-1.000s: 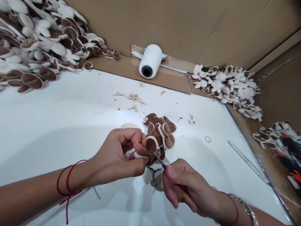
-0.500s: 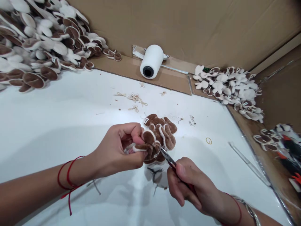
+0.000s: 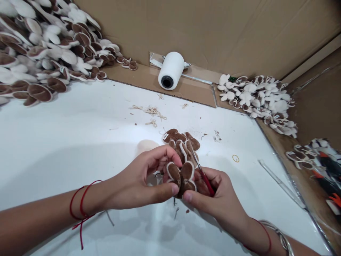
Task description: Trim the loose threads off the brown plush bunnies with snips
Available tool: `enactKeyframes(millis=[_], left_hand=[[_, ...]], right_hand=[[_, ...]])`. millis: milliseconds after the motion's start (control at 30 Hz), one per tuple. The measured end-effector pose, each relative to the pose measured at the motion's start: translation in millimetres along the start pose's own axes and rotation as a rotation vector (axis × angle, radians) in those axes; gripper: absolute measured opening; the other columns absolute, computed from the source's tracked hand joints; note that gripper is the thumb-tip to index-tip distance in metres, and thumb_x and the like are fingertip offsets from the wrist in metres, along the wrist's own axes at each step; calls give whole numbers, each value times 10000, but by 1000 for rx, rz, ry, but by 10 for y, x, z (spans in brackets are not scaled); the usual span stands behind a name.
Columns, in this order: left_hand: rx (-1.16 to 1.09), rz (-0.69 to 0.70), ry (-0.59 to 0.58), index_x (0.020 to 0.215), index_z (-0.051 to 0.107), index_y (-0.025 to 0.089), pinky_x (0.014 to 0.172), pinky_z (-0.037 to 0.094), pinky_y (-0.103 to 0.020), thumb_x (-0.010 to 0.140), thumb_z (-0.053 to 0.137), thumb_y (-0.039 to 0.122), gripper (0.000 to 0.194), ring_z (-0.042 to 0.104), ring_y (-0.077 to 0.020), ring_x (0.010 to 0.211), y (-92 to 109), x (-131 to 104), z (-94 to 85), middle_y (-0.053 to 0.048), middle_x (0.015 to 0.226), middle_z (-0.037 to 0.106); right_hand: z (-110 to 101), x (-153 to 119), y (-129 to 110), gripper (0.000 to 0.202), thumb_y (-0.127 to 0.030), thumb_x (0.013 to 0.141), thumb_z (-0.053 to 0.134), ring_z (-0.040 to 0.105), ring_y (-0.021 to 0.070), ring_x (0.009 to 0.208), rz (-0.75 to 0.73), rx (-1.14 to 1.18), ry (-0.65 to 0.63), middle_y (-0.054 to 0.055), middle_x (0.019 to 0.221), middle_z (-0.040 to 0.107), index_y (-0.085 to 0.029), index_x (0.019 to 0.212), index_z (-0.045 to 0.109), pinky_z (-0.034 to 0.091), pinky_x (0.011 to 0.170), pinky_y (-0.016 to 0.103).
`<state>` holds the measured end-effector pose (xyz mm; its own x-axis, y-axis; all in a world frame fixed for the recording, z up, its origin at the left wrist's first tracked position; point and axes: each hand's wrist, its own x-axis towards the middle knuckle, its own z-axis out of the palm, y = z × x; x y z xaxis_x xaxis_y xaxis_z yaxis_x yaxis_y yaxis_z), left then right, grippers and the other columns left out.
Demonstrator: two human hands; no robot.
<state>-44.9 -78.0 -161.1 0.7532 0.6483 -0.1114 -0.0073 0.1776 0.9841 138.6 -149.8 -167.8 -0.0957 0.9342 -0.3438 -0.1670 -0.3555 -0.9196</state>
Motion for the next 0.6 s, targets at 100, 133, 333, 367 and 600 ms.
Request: enactKeyframes(millis=[100,133,333,367,600], left_hand=[[7,-43,16,921,504,178,652,418,-228,787,693,301,262,539,-119,726,-4,3,21,-2,812,634],[16,-48,23,911,502,179,646,418,-226,793,688,296,250,540,-117,720,-10,3,24,3,801,631],[-10,28,7,869,474,196,572,384,-192,835,631,211,162,466,-79,626,-66,23,-14,46,728,542],[-44,33,-15,857,458,198,559,381,-187,838,630,213,173,465,-76,623,-68,29,-21,41,751,545],[-90,-2,146,866,464,202,503,345,-134,829,683,257,229,409,-43,529,-23,57,-25,94,599,457]], right_hand=[[32,-23,-20,279,-263,681,775,273,78,510,-40,-88,-26,-64,546,359,-170,633,516,249,461,226],[32,-26,-19,278,-261,701,751,271,77,512,-52,-90,-40,-61,548,357,-171,619,502,242,463,227],[-52,1,68,305,-350,744,726,301,98,548,75,64,-86,-45,580,383,-183,632,497,260,491,237],[-60,4,77,310,-367,729,739,308,99,544,109,104,-95,-44,581,390,-185,637,505,266,486,236],[9,-7,-11,188,-276,726,762,211,61,460,-103,30,172,-108,505,303,-184,800,617,251,416,176]])
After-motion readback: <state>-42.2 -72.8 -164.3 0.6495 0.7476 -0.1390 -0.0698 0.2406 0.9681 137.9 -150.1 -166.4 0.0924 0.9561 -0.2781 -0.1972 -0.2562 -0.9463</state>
